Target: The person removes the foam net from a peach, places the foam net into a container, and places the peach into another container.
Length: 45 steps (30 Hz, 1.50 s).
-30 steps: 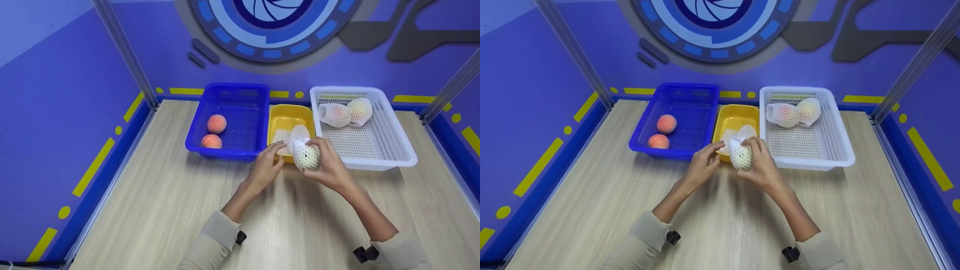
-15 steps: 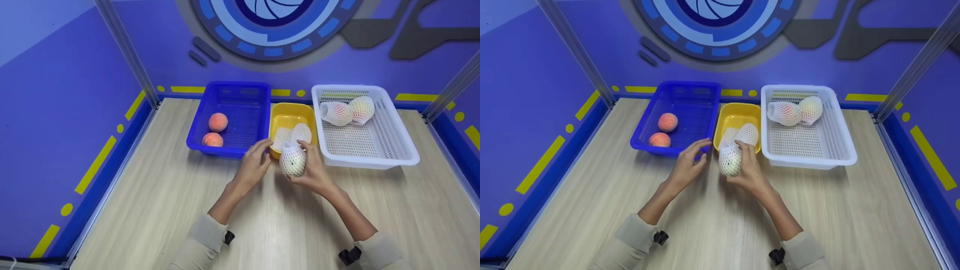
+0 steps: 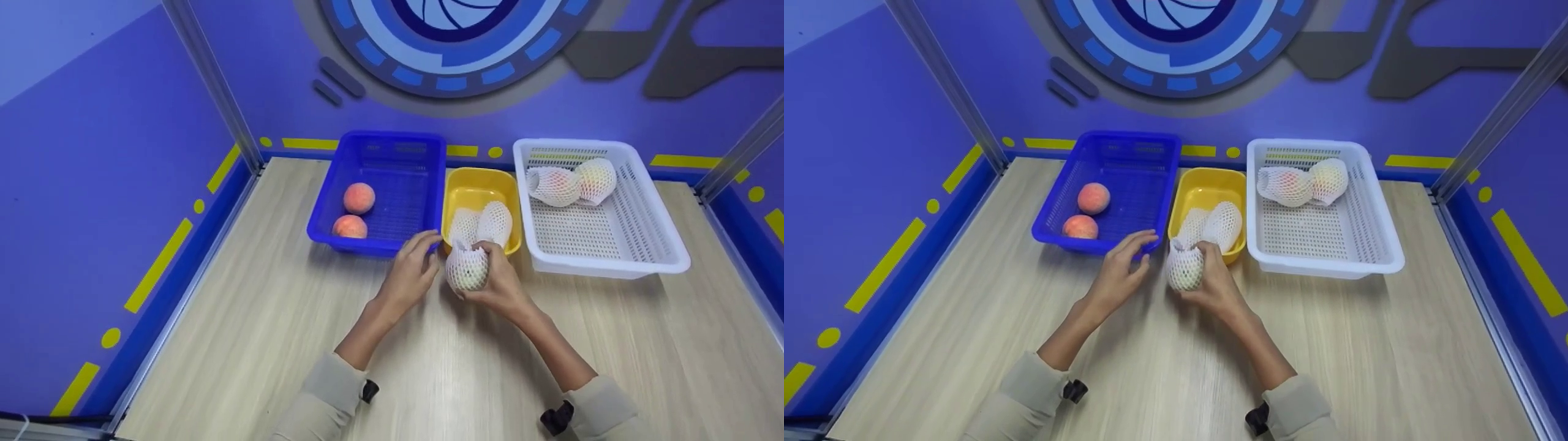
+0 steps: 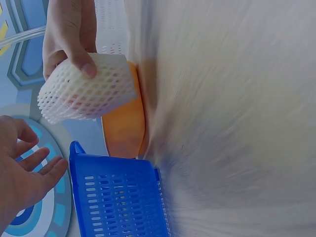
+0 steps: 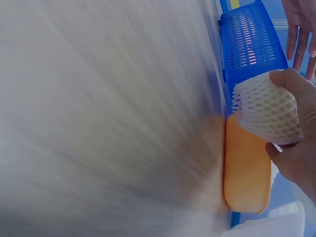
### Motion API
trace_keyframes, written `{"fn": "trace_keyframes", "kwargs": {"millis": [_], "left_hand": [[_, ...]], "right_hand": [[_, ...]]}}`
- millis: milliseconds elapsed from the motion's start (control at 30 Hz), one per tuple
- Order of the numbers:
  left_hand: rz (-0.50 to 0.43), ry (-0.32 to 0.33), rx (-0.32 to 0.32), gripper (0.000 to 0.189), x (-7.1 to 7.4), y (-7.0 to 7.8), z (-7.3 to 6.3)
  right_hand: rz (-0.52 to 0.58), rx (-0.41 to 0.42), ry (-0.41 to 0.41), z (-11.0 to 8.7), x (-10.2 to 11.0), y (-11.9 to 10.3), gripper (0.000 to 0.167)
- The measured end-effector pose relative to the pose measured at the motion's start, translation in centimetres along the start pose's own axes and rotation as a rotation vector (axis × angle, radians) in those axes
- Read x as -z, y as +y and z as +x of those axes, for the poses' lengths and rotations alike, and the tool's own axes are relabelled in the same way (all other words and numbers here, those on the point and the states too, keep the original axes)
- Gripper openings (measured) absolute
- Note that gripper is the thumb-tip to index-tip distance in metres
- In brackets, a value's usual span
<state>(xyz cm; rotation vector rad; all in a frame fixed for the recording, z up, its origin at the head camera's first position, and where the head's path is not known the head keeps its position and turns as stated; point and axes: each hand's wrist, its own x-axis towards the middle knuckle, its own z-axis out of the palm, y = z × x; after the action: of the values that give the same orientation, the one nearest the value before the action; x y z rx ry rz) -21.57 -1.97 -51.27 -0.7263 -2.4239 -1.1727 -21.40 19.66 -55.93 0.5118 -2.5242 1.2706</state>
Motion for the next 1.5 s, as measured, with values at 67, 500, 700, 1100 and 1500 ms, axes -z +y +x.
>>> {"fn": "trace_keyframes", "kwargs": {"millis": [67,500,700,1100,1500], "left_hand": [[-0.008,-0.012,-0.009,0.032,-0.1,0.0,-0.3],[-0.071,-0.057,-0.015,0.037,-0.5,-0.6,-1.9],[-0.076,-0.108,0.019,0.039,-0.7,-0.4,-2.2],[-0.071,-0.097,0.017,0.038,-0.3,-1.1,-2.6],[-0.067,-0.049,0.09,0.037,0.8,-1.8,-2.8]], "right_hand": [[-0.019,0.015,-0.002,-0.2,-0.1,0.2,0.09],[-0.056,0.095,0.021,-2.0,-0.6,0.9,0.089],[-0.083,0.026,-0.046,-2.9,-1.3,1.0,0.088],[-0.091,0.081,-0.05,-3.3,1.7,-0.2,0.102],[-0.435,0.29,-0.438,0.8,5.0,-6.1,0.098]]}}
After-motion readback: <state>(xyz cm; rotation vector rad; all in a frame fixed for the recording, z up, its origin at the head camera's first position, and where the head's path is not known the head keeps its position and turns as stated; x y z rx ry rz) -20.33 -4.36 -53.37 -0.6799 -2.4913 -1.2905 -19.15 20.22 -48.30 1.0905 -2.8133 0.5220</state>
